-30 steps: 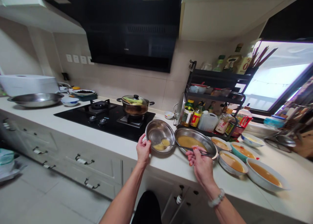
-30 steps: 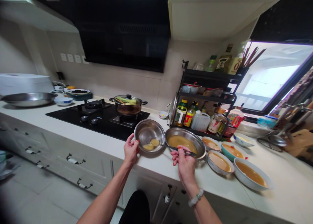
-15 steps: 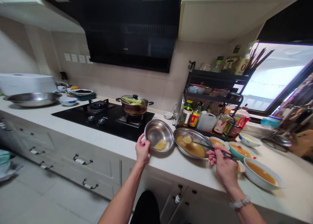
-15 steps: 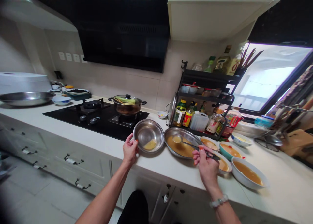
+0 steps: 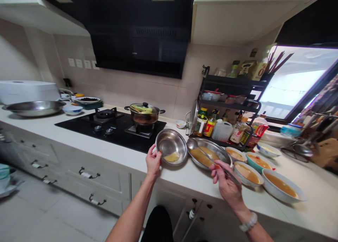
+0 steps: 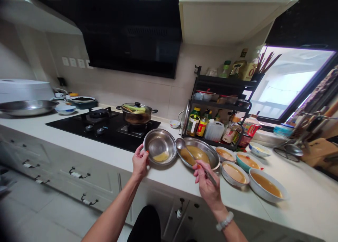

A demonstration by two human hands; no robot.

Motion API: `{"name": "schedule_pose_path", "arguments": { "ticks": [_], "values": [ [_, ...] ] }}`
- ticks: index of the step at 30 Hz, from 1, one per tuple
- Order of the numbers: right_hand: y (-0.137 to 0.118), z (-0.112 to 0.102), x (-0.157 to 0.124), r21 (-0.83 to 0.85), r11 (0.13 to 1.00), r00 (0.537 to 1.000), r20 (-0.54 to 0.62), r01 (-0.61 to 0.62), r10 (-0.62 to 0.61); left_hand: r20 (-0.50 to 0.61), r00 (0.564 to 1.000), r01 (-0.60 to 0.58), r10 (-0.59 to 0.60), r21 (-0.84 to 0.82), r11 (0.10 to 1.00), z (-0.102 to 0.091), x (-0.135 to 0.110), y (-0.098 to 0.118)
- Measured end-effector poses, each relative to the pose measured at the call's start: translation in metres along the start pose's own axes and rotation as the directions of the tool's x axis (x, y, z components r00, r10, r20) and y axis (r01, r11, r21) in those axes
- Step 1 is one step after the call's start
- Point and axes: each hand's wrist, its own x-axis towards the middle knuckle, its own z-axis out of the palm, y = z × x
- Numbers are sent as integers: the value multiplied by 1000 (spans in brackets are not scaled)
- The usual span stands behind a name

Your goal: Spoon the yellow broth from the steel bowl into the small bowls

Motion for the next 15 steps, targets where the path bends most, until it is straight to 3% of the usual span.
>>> {"name": "schedule_pose_path", "arguments": {
  "ticks": [3, 7, 10, 15],
  "values": [
    [5, 26, -7, 68, 996, 994, 95, -51, 44, 6, 1000, -10, 11, -4, 1000, 0, 0, 0],
    [23, 50, -11, 30, 996, 981, 178, -85, 79, 8, 1000, -21, 21, -11, 1000, 1, 0, 0],
    [27, 59, -11, 26, 994, 977, 188, -103, 96, 4, 1000, -11, 11, -11, 1000, 1, 0, 0],
    [21, 65, -8, 152, 935, 945, 108, -321, 307, 6, 1000, -14, 14, -23, 1000, 0, 0, -2]
  ]
}}
